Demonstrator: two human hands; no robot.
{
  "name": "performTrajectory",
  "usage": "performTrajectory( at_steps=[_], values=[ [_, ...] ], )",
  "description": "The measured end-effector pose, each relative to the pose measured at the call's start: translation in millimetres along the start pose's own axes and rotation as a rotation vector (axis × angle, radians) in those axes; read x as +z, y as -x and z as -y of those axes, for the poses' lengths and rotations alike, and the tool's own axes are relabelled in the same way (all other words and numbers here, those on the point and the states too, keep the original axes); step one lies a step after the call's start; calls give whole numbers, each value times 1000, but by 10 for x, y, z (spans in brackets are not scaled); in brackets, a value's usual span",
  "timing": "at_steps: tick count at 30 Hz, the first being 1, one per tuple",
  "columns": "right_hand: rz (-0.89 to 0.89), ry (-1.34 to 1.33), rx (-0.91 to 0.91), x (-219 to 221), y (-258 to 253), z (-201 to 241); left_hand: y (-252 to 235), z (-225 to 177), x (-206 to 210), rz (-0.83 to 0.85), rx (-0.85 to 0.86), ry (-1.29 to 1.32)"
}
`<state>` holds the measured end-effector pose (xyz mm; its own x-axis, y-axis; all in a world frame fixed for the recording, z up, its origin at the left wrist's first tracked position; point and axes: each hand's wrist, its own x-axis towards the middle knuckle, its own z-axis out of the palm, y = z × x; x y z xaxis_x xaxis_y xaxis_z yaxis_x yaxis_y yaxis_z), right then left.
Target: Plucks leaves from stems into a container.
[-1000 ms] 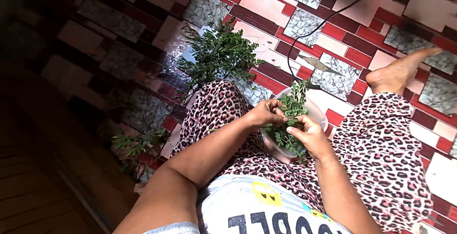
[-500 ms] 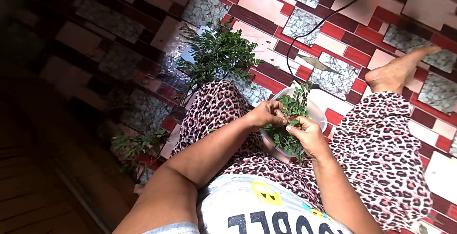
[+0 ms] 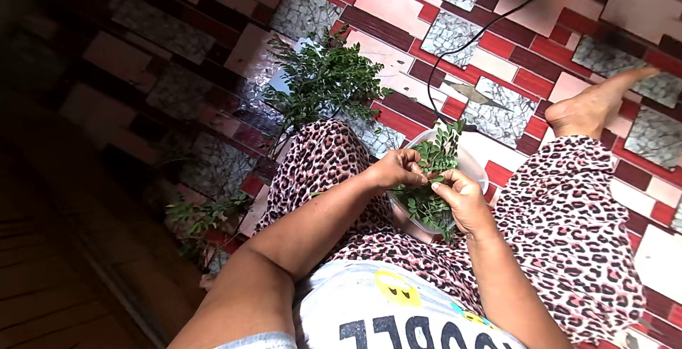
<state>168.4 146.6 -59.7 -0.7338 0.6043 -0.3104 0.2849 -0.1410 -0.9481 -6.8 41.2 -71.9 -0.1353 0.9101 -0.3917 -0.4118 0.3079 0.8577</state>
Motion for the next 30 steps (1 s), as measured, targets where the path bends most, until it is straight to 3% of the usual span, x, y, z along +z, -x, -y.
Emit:
performTrajectory(
  at_steps=[11,17,24,30],
  values=[
    [3,54,19,-27,22,31,-2,4,-8,23,4,-10],
    [130,193,48,-138,27,93,14,-12,-19,9,9,16],
    [131,235,27,-205,19,110,12,-14,-14,-2,13,10],
    [87,213,-116,-115,27,56,11,-14,1,-3,1,3]
  ],
)
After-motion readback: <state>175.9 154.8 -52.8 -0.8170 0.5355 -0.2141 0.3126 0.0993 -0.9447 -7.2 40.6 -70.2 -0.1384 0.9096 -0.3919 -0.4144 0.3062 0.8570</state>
